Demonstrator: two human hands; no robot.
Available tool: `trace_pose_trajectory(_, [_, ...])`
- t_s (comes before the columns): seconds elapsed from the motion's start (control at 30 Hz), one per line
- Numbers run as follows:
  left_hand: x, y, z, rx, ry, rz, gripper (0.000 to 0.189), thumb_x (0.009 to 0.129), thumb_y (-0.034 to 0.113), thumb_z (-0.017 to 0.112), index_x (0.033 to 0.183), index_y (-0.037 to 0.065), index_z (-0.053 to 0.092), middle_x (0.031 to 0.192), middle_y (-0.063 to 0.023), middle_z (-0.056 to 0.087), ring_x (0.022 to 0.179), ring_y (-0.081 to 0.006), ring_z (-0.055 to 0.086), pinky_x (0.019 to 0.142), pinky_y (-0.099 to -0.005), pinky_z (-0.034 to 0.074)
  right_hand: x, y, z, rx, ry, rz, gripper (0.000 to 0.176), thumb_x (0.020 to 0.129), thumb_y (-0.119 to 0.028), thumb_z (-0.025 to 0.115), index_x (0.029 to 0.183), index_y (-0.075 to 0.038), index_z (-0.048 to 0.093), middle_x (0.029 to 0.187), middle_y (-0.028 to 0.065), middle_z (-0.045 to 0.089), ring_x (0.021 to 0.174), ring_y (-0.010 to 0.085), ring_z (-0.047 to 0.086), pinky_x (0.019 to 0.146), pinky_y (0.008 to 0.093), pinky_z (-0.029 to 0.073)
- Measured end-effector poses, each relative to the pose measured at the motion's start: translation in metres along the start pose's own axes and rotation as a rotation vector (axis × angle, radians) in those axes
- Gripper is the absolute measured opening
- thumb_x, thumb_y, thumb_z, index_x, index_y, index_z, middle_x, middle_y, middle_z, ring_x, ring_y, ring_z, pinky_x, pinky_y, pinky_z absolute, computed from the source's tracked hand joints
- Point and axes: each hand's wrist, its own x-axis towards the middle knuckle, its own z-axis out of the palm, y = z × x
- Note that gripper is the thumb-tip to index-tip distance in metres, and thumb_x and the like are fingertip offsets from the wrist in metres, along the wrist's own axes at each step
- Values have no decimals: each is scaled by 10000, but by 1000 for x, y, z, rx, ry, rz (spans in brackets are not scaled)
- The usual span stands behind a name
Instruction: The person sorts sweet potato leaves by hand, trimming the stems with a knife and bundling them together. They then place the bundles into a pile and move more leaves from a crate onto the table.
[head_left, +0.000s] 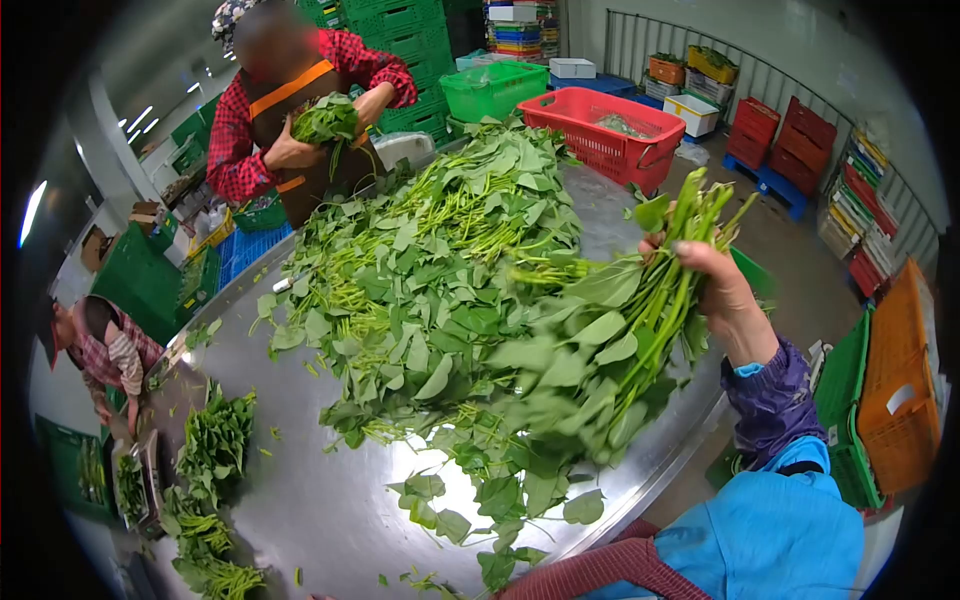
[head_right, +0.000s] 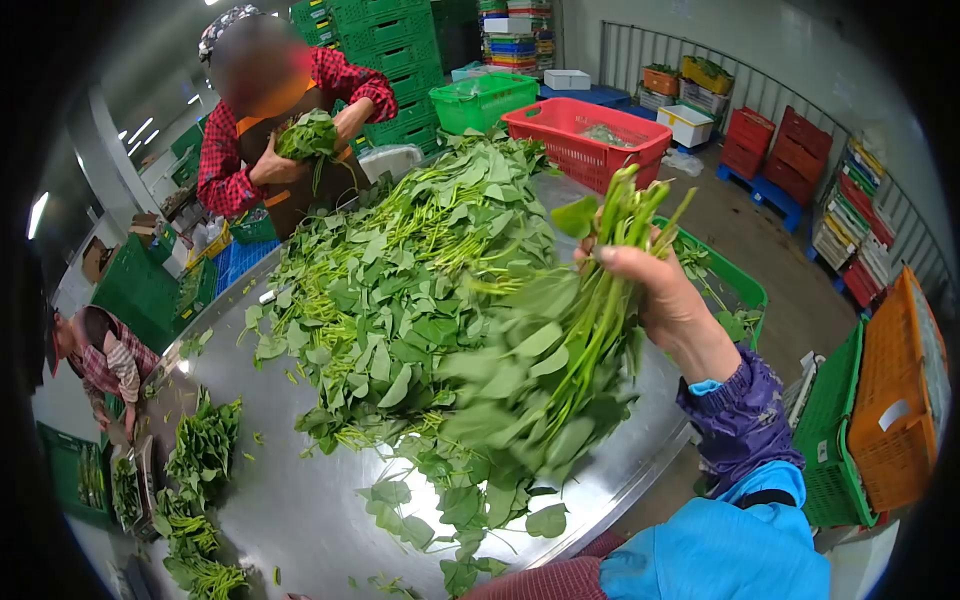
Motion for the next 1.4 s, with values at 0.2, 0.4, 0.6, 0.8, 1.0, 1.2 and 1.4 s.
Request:
trace_pose_trajectory(0.2, [1, -6, 19, -377, -173, -146, 466, 805, 138, 510, 1247, 18, 423, 1225, -201, 447, 1106, -327, 441, 894, -407, 392, -24, 80, 37, 792, -403, 40, 582, 738, -315, 625, 1180, 10, 427, 1066, 108, 540, 964, 204, 538, 863, 339, 449])
trace_pose_trajectory(0.4, [4, 1, 8, -369, -237, -193, 421, 838, 233, 492, 1199, 21, 441, 1244, -175, 426, 1156, -331, 387, 913, -443, 356, -140, 246, 57, 642, -1, 675, 392, 774, -104, 622, 1128, -56, 461, 1087, 63, 529, 1031, 181, 496, 938, 346, 392])
trace_pose_trajectory(0.6, [71, 63, -102, -1317, -542, -89, 538, 859, 219, 498, 1315, -6, 320, 1317, -165, 345, 1222, -267, 335, 1019, -361, 249, -146, 234, 40, 459, -111, 674, 409, 793, -130, 631, 1154, -84, 443, 1068, 38, 519, 974, 153, 494, 887, 306, 405])
trace_pose_trajectory(0.8, [72, 215, -270, -994, -577, 1199, 936, 579, 407, 763, 1263, -57, 323, 1357, -224, 292, 1277, -372, 244, 1017, -523, 212, -153, 195, 61, 39, -438, 259, 478, 780, -77, 645, 1188, -32, 399, 1052, 39, 520, 982, 117, 482, 878, 264, 391])
trace_pose_trajectory(1.0, [47, 266, -227, -1283, -781, 1159, 760, 620, 253, 702, 1202, -33, 306, 985, -206, 576, 1003, -329, 532, 1019, -512, 208, -127, 180, 36, -457, -850, -44, 611, 717, -157, 693, 1219, 2, 382, 1117, 134, 532, 1022, 244, 518, 895, 326, 414])
trace_pose_trajectory(1.2, [61, 265, -241, -1404, -824, 906, 748, 605, 200, 709, 1240, 2, 368, 1070, -212, 539, 1030, -359, 495, 985, -436, 295, -75, 164, 8, -1138, -368, -315, 821, 627, -273, 734, 1266, 32, 316, 1171, 218, 472, 1117, 338, 439, 944, 418, 373])
trace_pose_trajectory(1.4, [68, 257, -241, -1576, -947, 743, 642, 633, 166, 729, 1183, 10, 437, 1079, -179, 560, 979, -288, 544, 879, -356, 411, -48, 203, 20, -1245, -449, 217, 594, 678, -290, 642, 1118, 23, 392, 935, 209, 584, 895, 368, 558, 786, 449, 432])
